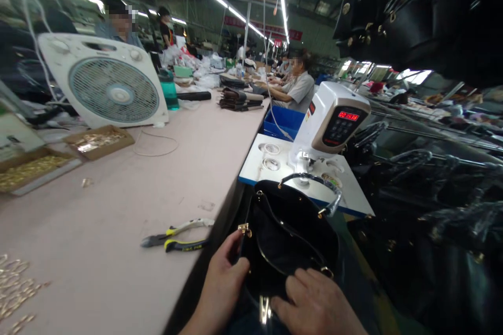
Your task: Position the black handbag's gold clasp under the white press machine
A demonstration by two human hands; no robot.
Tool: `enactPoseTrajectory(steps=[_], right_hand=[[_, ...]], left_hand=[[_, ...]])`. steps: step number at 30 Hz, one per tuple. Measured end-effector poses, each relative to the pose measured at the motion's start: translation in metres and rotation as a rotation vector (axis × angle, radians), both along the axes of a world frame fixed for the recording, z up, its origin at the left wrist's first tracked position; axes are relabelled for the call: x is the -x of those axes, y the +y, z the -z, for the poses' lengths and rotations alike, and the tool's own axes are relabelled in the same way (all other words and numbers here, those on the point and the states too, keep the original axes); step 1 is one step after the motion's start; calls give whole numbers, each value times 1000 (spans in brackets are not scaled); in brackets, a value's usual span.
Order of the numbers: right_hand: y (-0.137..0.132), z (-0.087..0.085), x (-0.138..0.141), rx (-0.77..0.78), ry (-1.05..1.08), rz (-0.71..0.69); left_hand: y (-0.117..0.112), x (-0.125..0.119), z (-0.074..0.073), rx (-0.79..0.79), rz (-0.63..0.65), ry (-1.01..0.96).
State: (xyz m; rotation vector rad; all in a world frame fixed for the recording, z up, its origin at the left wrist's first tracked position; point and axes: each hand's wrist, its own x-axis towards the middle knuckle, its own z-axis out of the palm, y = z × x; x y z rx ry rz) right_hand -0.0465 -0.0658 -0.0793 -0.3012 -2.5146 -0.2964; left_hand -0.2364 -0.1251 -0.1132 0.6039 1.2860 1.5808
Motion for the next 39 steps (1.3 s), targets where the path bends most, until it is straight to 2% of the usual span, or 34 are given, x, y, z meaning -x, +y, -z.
enactPoseTrajectory(steps=[5, 8, 10, 13, 15, 16, 18, 21, 23, 26, 28, 29, 31, 33, 36, 39], right_hand=[[5, 7, 30, -38, 137, 27], [13, 10, 36, 10, 88, 13], [22, -1, 28, 107, -44, -62], [39, -33, -2, 428, -200, -174], [50, -52, -27, 599, -171, -87], [54, -57, -38, 635, -159, -14], [62, -57, -56, 624, -181, 82], [73, -39, -77, 528, -212, 41], [84, -26, -91, 444, -88, 54], [112, -9, -109, 400, 138, 304], [133, 1, -116, 531, 104, 459], [142, 5, -117, 633, 46, 478], [156, 12, -114, 800, -56, 450], [163, 15, -107, 854, -76, 418], [166, 10, -98, 862, -12, 431], [166, -5, -90, 1054, 85, 461]], left_hand=[[13, 23, -29, 7, -80, 152], [24, 32, -52, -39, -69, 272], [32, 33, -67, -79, -26, 305], [48, 30, -85, -114, 93, 346], [63, 25, -95, -124, 212, 391], [73, 22, -97, -123, 277, 419], [96, 17, -98, -119, 405, 478], [131, 8, -89, -125, 573, 528], [149, 2, -81, -112, 654, 514], [162, -4, -73, -82, 712, 508], [164, -6, -72, -84, 737, 532], [164, -7, -73, -87, 747, 553], [163, -7, -77, -108, 763, 624], [162, -5, -81, -155, 771, 729], [163, 7, -89, -225, 741, 926], [174, 27, -98, -228, 683, 1093]])
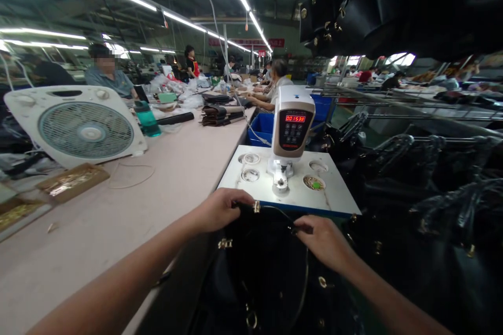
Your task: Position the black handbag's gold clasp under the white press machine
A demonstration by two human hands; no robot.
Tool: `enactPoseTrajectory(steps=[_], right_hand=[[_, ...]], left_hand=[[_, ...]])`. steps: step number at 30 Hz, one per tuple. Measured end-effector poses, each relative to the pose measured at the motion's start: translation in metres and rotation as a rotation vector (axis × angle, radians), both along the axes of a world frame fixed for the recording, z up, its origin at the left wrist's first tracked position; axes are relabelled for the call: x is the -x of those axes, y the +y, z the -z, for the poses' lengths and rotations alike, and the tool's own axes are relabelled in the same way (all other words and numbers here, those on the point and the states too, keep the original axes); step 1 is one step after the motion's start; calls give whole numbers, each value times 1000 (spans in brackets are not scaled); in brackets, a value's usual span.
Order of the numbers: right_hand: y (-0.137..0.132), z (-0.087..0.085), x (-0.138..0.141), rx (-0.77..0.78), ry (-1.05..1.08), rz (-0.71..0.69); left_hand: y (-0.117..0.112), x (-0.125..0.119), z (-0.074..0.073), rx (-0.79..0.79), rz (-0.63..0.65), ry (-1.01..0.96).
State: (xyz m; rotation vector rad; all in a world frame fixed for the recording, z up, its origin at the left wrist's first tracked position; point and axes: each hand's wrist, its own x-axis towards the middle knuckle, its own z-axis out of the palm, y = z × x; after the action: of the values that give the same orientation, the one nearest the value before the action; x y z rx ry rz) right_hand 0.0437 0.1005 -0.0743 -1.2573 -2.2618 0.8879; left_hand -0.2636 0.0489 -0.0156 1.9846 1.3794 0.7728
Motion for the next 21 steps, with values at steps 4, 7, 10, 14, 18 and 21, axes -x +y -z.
enactPoseTrajectory(steps=[4, 7, 10, 14, 18, 21], right_hand=[[-8, -22, 19, 278, 140, 45], [-25, -26, 37, 422, 261, 28], [-45, -11, 46, 494, 374, 58], [-65, 21, 41, 610, 446, 123], [-74, 36, 34, 668, 406, 117], [-74, 35, 29, 605, 341, 78]], left_hand=[[26, 18, -11, -92, -145, 206], [32, 12, -18, -218, -331, 486], [9, -11, -15, -386, -393, 534], [-46, -46, 10, -185, -244, 306], [-81, -59, 31, 151, -43, 257], [-87, -59, 27, 399, 129, 195]])
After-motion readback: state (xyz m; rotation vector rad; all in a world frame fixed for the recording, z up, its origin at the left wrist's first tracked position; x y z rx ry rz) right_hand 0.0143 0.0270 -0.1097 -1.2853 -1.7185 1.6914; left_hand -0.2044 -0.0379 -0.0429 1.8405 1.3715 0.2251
